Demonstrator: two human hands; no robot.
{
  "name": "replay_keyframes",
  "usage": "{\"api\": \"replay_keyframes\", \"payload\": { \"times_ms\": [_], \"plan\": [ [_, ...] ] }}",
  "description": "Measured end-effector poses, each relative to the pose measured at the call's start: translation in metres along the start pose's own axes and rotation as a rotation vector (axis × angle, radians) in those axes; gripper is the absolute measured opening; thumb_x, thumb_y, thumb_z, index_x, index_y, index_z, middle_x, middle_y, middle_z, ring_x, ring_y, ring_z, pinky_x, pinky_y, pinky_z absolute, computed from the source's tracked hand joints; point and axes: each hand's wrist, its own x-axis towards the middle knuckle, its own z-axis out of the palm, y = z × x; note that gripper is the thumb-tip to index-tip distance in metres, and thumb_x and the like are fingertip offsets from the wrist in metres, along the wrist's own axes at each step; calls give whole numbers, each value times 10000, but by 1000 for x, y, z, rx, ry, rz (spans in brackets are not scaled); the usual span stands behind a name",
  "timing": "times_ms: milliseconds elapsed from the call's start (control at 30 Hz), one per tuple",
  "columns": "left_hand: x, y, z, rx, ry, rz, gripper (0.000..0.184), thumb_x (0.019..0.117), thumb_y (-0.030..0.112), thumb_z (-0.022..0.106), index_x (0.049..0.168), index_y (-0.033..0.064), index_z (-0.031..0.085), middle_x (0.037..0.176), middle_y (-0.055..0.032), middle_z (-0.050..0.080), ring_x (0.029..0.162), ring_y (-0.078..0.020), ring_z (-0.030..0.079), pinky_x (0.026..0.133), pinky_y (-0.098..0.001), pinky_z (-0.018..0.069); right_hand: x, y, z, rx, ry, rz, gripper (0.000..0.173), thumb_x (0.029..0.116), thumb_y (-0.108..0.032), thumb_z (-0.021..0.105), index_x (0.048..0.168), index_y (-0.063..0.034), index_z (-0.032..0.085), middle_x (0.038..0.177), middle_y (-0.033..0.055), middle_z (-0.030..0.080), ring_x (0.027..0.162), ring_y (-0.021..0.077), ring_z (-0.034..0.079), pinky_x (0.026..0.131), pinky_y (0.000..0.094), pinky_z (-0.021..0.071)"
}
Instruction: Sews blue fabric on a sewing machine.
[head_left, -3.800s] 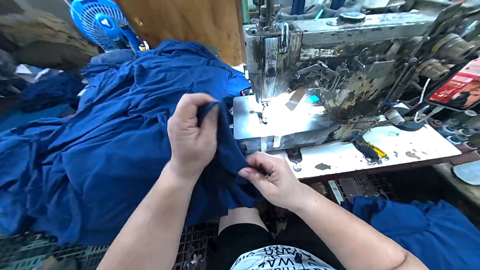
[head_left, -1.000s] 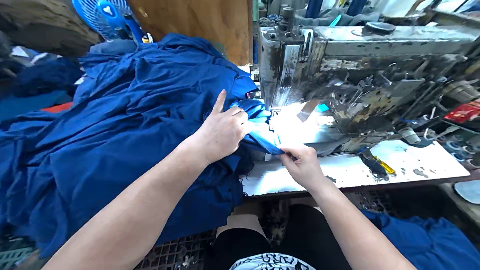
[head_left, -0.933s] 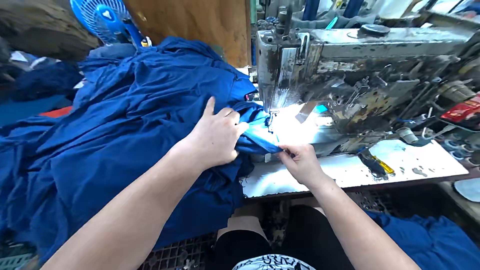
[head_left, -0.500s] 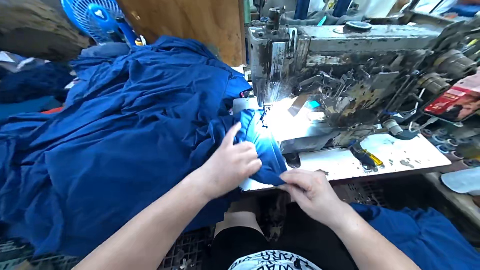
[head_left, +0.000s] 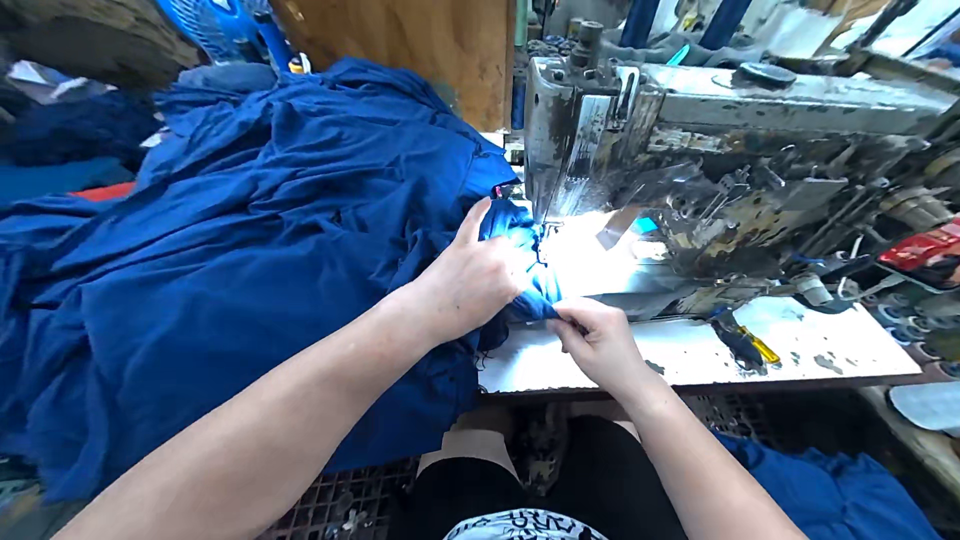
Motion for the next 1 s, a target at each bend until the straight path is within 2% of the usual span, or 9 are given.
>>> {"api": "replay_keyframes", "payload": {
  "times_ms": [100,233,300,400,533,633,700,833,1000],
  "plan": [
    [32,10,-31,147,-196,-63,65,857,26,716,916,50,732,903,-112,697,993,-356,678,1110,-777,261,21,-1,-5,9,-61,120,219,991,-153,596,1015,-24,771,745,38,706,602,37,622,604,216,543],
    [32,30,-33,112,-242,-59,326,677,225,855,976,140,758,1055,-84,713,1140,-373,635,1085,-826,202,29,-18,-19,27,-261,270,228,977,-244,654,1016,-45,758,798,32,700,646,49,613,643,248,536],
    [22,33,-23,-36,-236,85,324,738,125,815,1050,171,741,1158,-35,710,1248,-319,598,1123,-823,152,10,-30,-21,18,-252,169,210,969,-240,669,950,-46,746,850,38,699,704,55,635,672,225,552],
    [0,25,-27,-97,-169,152,155,812,-5,713,900,121,734,875,-27,706,1021,-267,680,1158,-775,188,-35,-39,-22,-23,-132,27,169,967,-183,648,947,-47,746,902,46,720,721,50,633,677,180,541],
    [-17,24,-33,-30,-153,135,161,866,22,627,925,123,738,893,-46,695,1042,-288,684,1137,-790,210,-65,-32,-16,63,-31,33,152,983,-142,637,986,-41,750,979,40,744,757,9,672,689,139,570],
    [-2,35,-51,76,-279,60,222,890,19,636,992,158,775,958,-34,722,997,-253,702,1052,-658,419,-59,-28,-11,25,3,25,148,974,-133,638,975,-38,752,967,40,745,757,12,668,698,143,565],
    [10,31,-54,54,-338,14,188,915,12,657,981,139,781,973,-53,723,1069,-283,684,1147,-722,266,-49,-21,-7,-25,26,16,154,962,-134,635,975,-49,762,961,36,753,781,19,674,734,151,560],
    [15,3,-39,64,-116,68,95,859,21,677,827,99,720,813,-70,654,943,-313,680,1116,-809,220,-22,-3,3,14,85,-3,146,966,-103,639,989,-28,763,950,53,743,737,20,658,690,158,561],
    [30,28,-63,137,-398,-270,182,929,29,638,1068,77,746,1103,-119,710,1163,-346,647,1122,-754,273,-1,15,23,36,227,-28,174,972,-83,627,1021,-24,783,962,71,754,736,34,667,700,183,570]
  ]
}}
